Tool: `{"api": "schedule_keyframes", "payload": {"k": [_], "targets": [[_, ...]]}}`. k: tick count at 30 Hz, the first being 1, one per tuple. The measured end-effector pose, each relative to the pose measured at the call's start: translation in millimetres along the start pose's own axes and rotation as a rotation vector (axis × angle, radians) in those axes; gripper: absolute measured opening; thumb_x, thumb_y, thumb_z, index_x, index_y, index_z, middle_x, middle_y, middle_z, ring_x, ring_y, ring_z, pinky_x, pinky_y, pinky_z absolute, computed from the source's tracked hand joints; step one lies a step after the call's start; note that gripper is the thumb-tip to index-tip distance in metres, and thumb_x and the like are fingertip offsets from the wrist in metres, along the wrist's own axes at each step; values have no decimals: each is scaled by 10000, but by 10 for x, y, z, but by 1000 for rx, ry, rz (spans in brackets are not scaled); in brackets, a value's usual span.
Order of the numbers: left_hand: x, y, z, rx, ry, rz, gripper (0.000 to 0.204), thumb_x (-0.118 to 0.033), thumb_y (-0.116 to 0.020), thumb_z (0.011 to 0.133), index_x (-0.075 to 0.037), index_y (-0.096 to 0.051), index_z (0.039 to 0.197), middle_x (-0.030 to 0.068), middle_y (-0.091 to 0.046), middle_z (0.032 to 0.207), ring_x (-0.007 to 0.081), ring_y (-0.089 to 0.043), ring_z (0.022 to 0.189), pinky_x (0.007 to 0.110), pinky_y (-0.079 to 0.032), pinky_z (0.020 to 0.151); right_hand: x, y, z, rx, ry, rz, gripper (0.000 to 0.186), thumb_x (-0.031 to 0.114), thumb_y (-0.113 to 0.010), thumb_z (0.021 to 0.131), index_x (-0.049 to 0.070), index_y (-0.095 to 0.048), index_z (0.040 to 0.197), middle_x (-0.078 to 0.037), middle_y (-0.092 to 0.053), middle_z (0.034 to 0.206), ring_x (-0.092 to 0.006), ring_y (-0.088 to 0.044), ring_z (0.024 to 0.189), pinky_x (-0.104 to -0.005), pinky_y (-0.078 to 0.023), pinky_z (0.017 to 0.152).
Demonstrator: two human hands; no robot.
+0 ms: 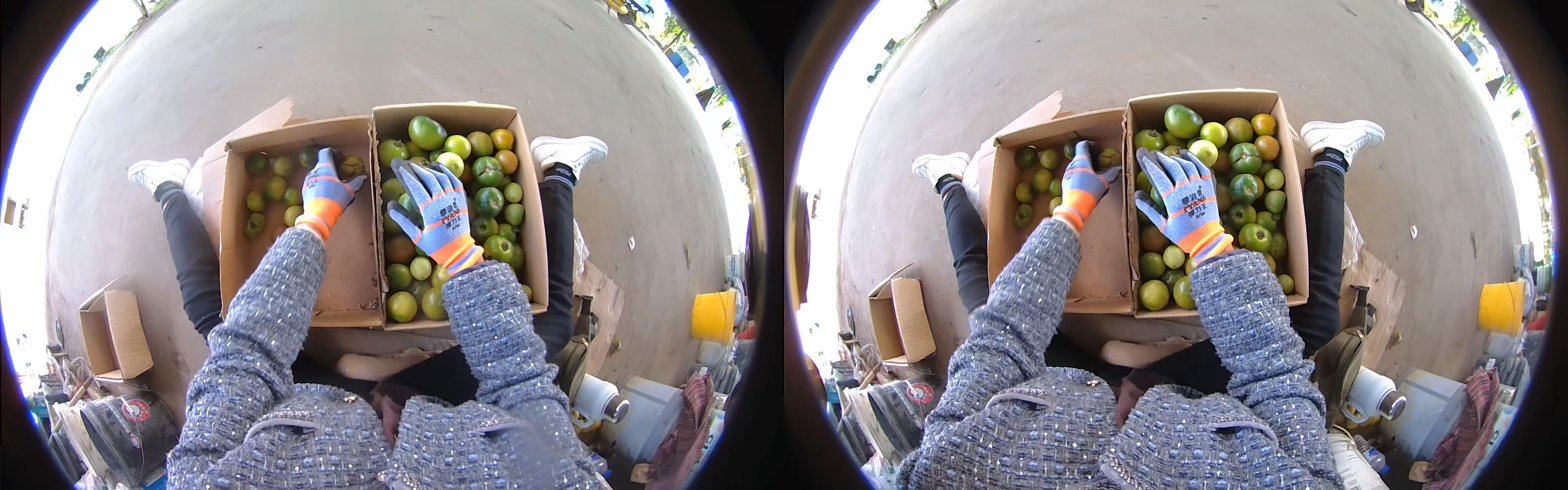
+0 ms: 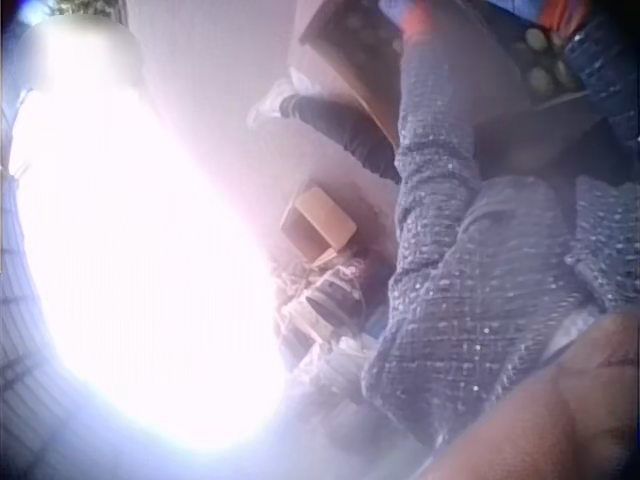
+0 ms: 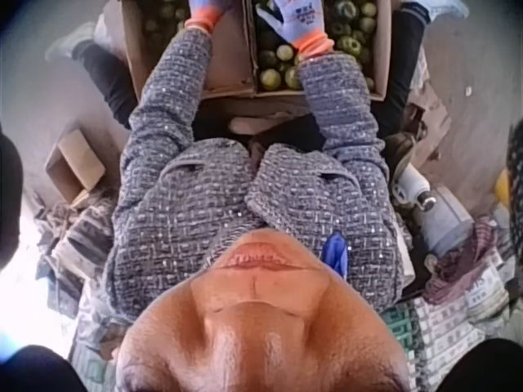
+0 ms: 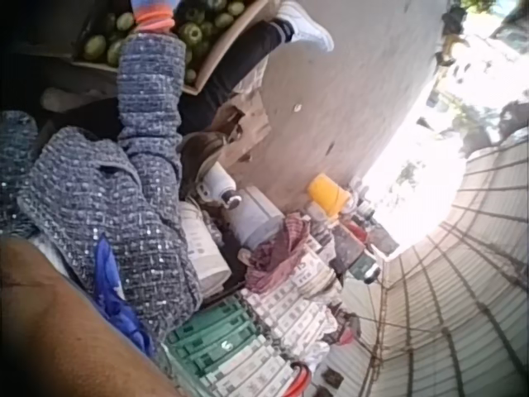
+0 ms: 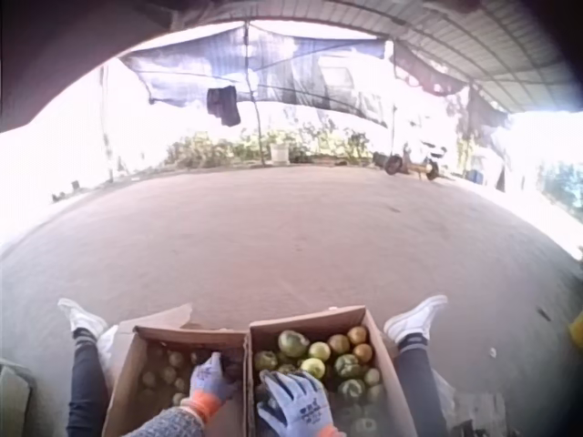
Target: The person sits on the ground and sorts green and yellowish fruits between two cardboard boxes. They repeatedly pick up fruits, inspect them, and place them into one of the boxes, gradually emptying one box and filling the other.
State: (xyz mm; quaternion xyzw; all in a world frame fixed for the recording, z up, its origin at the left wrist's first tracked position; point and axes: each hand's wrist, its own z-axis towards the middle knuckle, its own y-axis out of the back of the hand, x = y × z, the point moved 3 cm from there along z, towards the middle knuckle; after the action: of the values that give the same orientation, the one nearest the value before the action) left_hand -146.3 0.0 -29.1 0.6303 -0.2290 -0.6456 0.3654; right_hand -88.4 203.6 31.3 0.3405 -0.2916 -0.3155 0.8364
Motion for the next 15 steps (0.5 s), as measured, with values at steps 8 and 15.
{"api": "schedule_keyframes", "payload": {"k": [8,15], "targets": [[-419,327,-881,241,-183,-880,254,-127,-661,885,-16,-582,1099,94,-645,986,119,-588,881,294,-492,791,294,105,-6,45,235,170,649,272,-753,716,126,-530,1308,-108,-558,1262,-297,-537,1129,-435,-385,1014],[105,658,-673,121,-144,671,531,-410,-659,832,-203,-538,1307,106,-509,1334,298,-485,1216,456,-367,993,-39,577,-271,-237,-170,-244,626,324,-705,799,74,-503,1335,-102,-573,1241,-286,-533,1113,-464,-332,1048]]}}
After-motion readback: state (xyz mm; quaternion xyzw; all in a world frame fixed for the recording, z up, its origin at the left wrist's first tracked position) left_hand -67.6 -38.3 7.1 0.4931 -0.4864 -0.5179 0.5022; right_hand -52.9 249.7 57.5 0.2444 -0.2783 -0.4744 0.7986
